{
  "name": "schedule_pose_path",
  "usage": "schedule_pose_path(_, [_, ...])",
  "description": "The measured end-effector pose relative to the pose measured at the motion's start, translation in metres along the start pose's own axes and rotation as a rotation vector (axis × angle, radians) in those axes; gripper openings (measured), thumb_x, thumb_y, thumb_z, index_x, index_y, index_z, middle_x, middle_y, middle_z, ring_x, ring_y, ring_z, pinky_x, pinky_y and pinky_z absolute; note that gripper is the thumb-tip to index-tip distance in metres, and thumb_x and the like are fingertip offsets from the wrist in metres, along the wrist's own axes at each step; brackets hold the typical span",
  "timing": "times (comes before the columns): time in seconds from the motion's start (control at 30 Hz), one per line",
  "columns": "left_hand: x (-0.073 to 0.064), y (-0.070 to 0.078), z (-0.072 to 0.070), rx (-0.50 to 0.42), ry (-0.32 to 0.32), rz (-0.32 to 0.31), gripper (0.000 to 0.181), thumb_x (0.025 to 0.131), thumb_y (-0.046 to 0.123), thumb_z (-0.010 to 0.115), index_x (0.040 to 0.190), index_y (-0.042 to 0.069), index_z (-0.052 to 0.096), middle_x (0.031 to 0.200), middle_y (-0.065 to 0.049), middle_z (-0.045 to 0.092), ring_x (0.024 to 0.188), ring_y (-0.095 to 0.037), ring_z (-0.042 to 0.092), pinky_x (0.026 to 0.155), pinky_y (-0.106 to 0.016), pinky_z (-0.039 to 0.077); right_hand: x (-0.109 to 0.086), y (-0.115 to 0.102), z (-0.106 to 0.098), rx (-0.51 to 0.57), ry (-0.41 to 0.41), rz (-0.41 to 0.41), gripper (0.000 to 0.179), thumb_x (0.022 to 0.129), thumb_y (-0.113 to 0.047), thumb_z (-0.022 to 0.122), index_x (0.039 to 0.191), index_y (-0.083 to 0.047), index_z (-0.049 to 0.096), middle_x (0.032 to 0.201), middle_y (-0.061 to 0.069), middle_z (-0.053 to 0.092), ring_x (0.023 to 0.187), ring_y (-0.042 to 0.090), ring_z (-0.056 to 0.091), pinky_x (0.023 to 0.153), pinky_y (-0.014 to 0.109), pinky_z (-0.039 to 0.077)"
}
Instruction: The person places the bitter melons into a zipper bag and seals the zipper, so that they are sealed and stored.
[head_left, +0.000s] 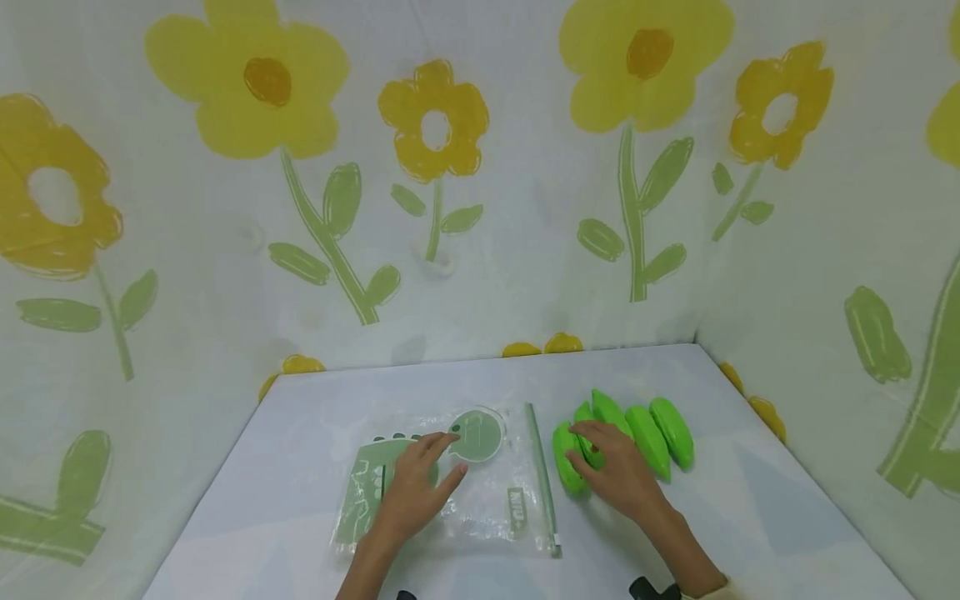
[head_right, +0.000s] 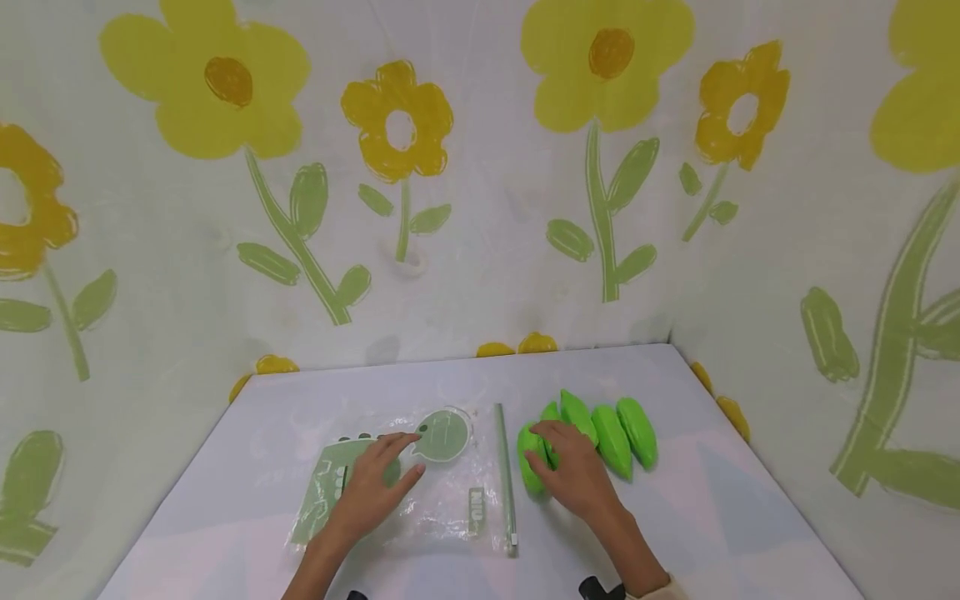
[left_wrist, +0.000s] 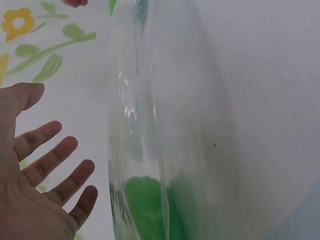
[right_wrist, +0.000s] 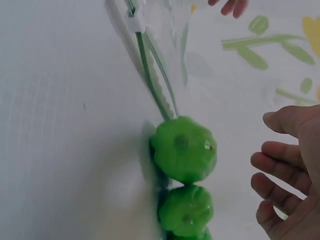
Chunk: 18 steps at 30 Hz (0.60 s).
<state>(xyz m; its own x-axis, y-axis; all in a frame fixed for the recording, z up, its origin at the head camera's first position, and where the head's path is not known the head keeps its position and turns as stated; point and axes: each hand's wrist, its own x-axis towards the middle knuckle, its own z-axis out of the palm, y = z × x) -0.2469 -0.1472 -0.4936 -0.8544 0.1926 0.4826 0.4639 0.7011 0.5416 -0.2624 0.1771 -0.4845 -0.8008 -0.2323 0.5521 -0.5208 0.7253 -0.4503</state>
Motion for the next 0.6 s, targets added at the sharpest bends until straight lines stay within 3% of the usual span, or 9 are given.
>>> schedule_pose_path(0.1, [0.001, 0.003, 0.005, -0.019, 0.020, 0.027, 0.042, 0.094, 0.035, 0.070, 0.133, 0.021, 0.063, 0.129, -0.002, 0.059, 0.119, -0.029, 0.056, 0.097, -0.059, 0.043, 0.001, -0.005, 0.005, 0.046, -0.050, 0.060, 0.035, 0.086, -0.019, 0.081, 0.119, -0.011, 0.070, 0.120, -0.001, 0.066, 0.077, 0.014, 0.059, 0.060, 0.023, 0.049])
schedule_pose_path(0.23, [0.002, 0.005, 0.011, -0.025, 0.026, 0.063, 0.041, 0.093, 0.033, 0.071, 0.132, 0.021, 0.063, 0.127, -0.001, 0.060, 0.118, -0.028, 0.057, 0.095, -0.055, 0.046, 0.001, -0.012, 0.011, 0.087, -0.062, 0.080, 0.032, 0.086, -0.017, 0.081, 0.116, -0.013, 0.071, 0.115, -0.006, 0.066, 0.065, 0.005, 0.048, 0.055, 0.020, 0.044])
schedule_pose_path(0.47, [0.004, 0.010, 0.020, -0.053, -0.014, 0.030, 0.041, 0.094, 0.036, 0.070, 0.131, 0.022, 0.063, 0.129, 0.000, 0.060, 0.120, -0.026, 0.055, 0.099, -0.053, 0.045, -0.002, -0.026, 0.025, 0.092, -0.095, 0.082, 0.027, 0.087, -0.017, 0.080, 0.112, -0.014, 0.073, 0.113, -0.008, 0.066, 0.061, -0.001, 0.043, 0.052, 0.020, 0.042])
schedule_pose_path(0.6, [0.006, 0.013, 0.030, -0.096, -0.007, 0.027, 0.039, 0.093, 0.033, 0.072, 0.130, 0.021, 0.064, 0.127, 0.002, 0.061, 0.114, -0.024, 0.059, 0.096, -0.045, 0.049, -0.006, -0.033, 0.035, 0.102, -0.117, 0.081, 0.021, 0.088, -0.016, 0.079, 0.108, -0.013, 0.073, 0.108, -0.007, 0.067, 0.060, -0.002, 0.044, 0.053, 0.020, 0.043])
